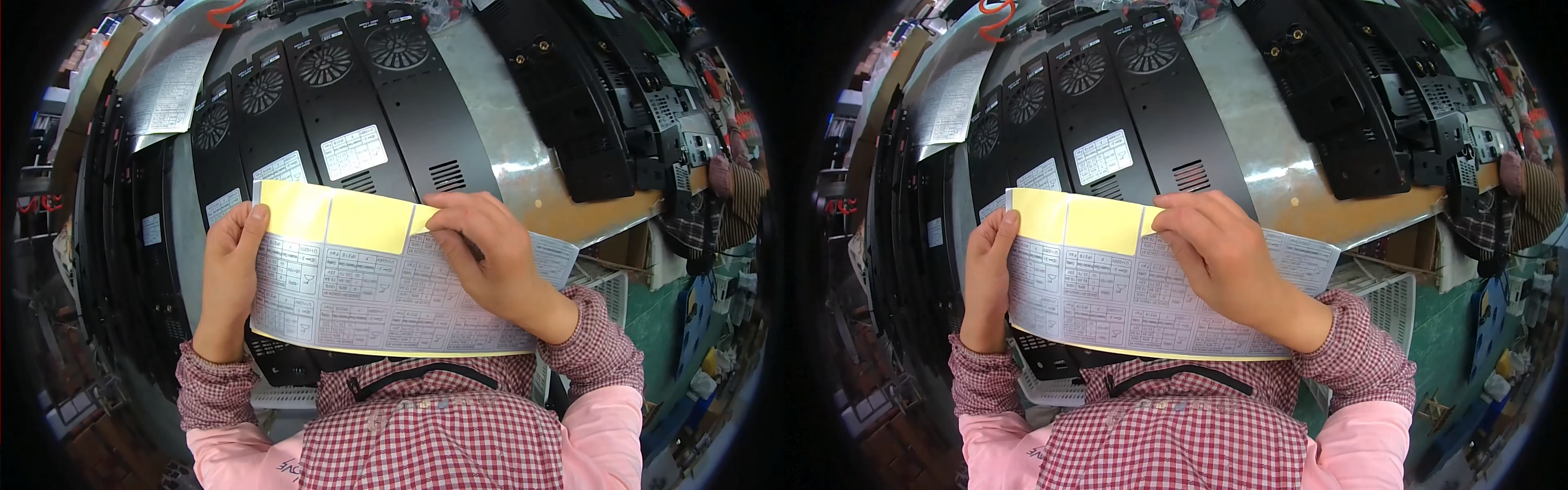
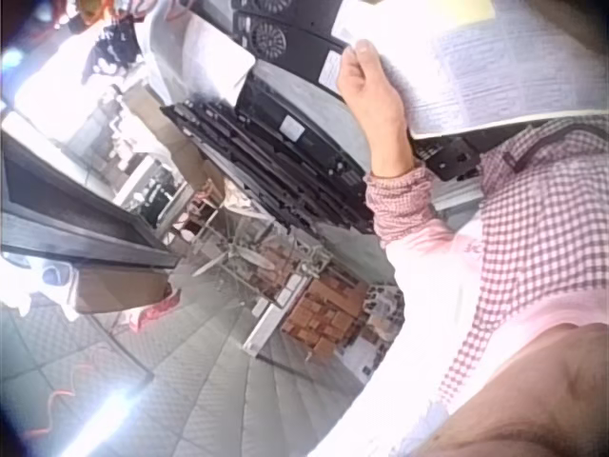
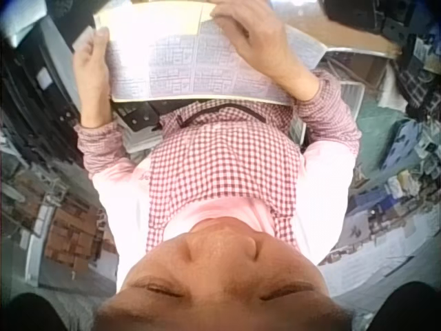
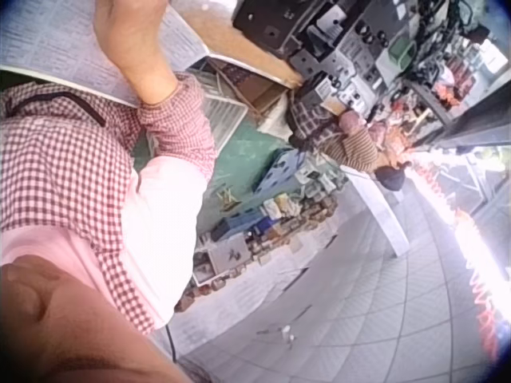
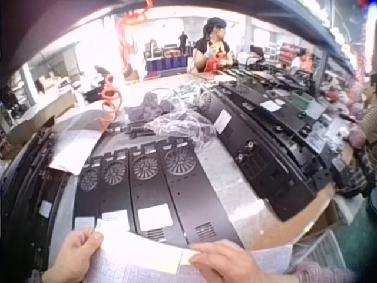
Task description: The person retrieves black electronic units from a white basket and places them on a workbench. They apply white labels to the back of each unit, then attach small red switches to the front. The person repeats this process for multiple units, handling them one at a time.
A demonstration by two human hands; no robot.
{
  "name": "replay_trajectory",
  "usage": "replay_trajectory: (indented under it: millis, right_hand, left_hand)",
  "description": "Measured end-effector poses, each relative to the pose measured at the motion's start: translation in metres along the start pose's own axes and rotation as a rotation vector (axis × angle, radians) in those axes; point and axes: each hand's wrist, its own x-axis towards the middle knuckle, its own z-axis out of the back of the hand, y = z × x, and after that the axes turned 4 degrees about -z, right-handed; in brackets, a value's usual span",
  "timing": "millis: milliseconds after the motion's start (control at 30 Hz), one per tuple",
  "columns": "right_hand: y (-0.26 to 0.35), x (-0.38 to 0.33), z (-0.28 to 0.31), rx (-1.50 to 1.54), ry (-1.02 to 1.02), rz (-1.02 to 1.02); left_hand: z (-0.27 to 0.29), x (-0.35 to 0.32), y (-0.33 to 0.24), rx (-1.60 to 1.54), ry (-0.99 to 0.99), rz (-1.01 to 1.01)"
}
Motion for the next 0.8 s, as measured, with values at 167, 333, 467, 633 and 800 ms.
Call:
replay_trajectory:
  millis: [167, 333, 467, 633, 800]
  right_hand:
    - [-0.007, -0.011, -0.008, 0.652, -0.05, -0.266]
    - [-0.033, -0.008, -0.015, 1.049, -0.299, -0.456]
    - [-0.031, -0.002, -0.024, 0.933, -0.244, -0.384]
    - [-0.017, 0.008, -0.025, 0.932, -0.25, -0.407]
    - [-0.017, 0.008, -0.024, 0.88, -0.239, -0.418]
  left_hand:
    - [0.017, 0.001, 0.019, 0.46, -0.072, -0.222]
    - [0.021, 0.002, 0.005, 0.998, -0.066, -0.266]
    - [-0.009, 0.004, -0.041, 1.046, -0.017, -0.637]
    - [-0.083, 0.021, -0.077, 0.602, 0.348, -0.688]
    - [-0.105, 0.03, -0.067, 0.566, 0.317, -0.722]
